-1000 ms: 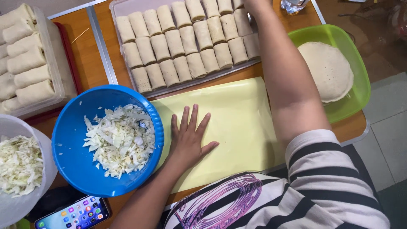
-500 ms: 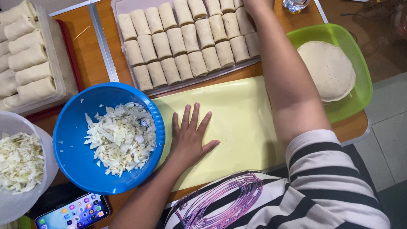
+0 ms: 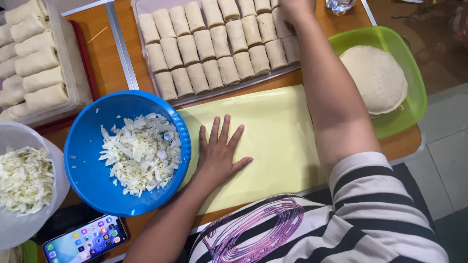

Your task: Making spring rolls by placing cabbage filling on wrappers and rolling them up.

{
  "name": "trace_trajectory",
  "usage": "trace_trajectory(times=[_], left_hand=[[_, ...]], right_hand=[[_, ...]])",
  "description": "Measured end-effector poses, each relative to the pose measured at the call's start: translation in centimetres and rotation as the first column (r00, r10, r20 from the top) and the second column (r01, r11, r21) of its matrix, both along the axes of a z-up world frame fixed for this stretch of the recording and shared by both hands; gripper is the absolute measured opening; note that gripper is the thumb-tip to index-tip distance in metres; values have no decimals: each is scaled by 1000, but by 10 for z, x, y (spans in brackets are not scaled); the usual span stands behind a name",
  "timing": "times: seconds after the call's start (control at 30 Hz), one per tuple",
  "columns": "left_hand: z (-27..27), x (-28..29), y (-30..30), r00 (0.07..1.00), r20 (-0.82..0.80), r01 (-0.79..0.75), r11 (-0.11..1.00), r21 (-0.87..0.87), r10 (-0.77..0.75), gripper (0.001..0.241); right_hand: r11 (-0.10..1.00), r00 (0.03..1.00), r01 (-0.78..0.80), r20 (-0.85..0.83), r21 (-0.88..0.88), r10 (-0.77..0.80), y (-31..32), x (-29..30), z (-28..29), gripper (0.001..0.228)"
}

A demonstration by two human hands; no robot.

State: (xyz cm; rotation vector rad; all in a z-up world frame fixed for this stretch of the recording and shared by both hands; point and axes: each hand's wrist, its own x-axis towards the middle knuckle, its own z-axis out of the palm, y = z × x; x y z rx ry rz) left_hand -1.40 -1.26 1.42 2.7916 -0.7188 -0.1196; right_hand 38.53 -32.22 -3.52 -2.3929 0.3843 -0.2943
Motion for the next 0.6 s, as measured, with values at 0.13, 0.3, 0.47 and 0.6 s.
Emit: trace_trajectory(times=[0.13, 0.3, 0.47, 0.6], left_hand=[[2, 1, 0, 1000, -1, -2, 1000, -6, 2, 90], [-1, 2, 0, 999, -38, -13, 1000, 13, 13, 90], [-1, 6, 4, 991, 130, -19, 987, -160, 40, 62], [-4, 8, 10, 938, 317, 39, 867, -496, 139, 21]], right_hand=[[988, 987, 11, 158, 156, -36, 6, -27, 8, 31], [972, 895, -233, 395, 22, 206, 31, -81, 42, 29], [801, 688, -587, 447, -121, 572, 94, -243, 95, 19], [579, 417, -719, 428, -384, 802, 111, -322, 87, 20]])
